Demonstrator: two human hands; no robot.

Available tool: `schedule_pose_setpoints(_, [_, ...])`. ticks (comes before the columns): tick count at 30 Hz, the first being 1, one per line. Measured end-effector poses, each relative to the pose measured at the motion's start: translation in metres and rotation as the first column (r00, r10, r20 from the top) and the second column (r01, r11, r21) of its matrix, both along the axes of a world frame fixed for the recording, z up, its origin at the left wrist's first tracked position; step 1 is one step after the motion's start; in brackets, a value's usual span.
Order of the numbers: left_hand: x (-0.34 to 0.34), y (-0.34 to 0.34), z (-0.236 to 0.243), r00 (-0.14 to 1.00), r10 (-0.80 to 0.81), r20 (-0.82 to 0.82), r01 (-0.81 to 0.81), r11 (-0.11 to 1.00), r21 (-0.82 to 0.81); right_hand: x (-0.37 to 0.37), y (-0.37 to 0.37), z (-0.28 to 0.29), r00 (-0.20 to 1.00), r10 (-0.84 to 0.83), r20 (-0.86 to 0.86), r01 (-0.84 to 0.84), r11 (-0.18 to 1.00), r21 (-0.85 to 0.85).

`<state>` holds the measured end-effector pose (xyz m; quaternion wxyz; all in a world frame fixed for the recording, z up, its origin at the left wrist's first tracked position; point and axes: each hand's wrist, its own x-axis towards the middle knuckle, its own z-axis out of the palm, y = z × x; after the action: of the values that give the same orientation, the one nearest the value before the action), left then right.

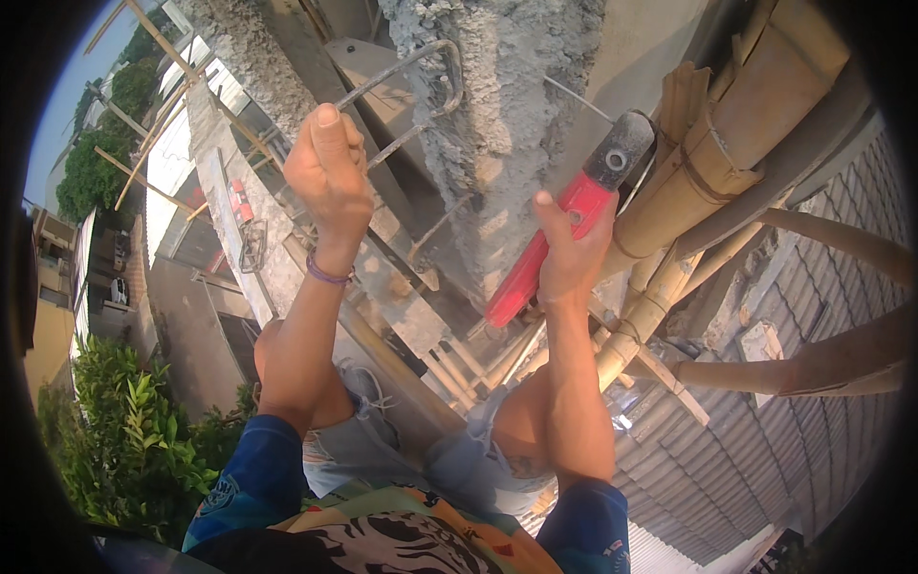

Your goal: The person welds metal rebar to a concrete structure using a handheld welding torch. They position the rebar, apply the weld, and adjust the rebar as needed while working on a bamboo scaffold.

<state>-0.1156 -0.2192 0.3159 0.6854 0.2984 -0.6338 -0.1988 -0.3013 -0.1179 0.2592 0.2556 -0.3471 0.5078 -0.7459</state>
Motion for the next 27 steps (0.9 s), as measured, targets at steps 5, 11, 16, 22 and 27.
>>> schedule_pose_setpoints(5, [-0.002,0.004,0.0,1.0,-0.006,-0.029,0.008,0.999,0.054,0.011,-0.003,0.006,0.989,-0.018,-0.15,0.018,1.0,-0.007])
schedule_pose_setpoints(11, [0.004,0.001,-0.002,0.996,-0.072,-0.046,0.074,0.996,0.04,0.016,-0.018,0.009,0.942,-0.143,-0.304,0.141,0.99,-0.027])
schedule_pose_setpoints(16, [0.003,0.0,0.0,0.993,-0.106,-0.048,0.108,0.993,0.042,0.018,-0.026,0.014,0.892,-0.241,-0.382,0.251,0.968,-0.025])
schedule_pose_setpoints(22, [0.005,-0.001,0.004,0.991,-0.126,-0.048,0.129,0.99,0.06,0.018,-0.031,0.017,0.873,-0.247,-0.422,0.25,0.967,-0.049])
schedule_pose_setpoints(27, [0.003,-0.003,0.0,0.987,-0.149,-0.068,0.15,0.989,0.013,0.012,-0.034,0.019,0.865,-0.189,-0.466,0.202,0.979,-0.022])
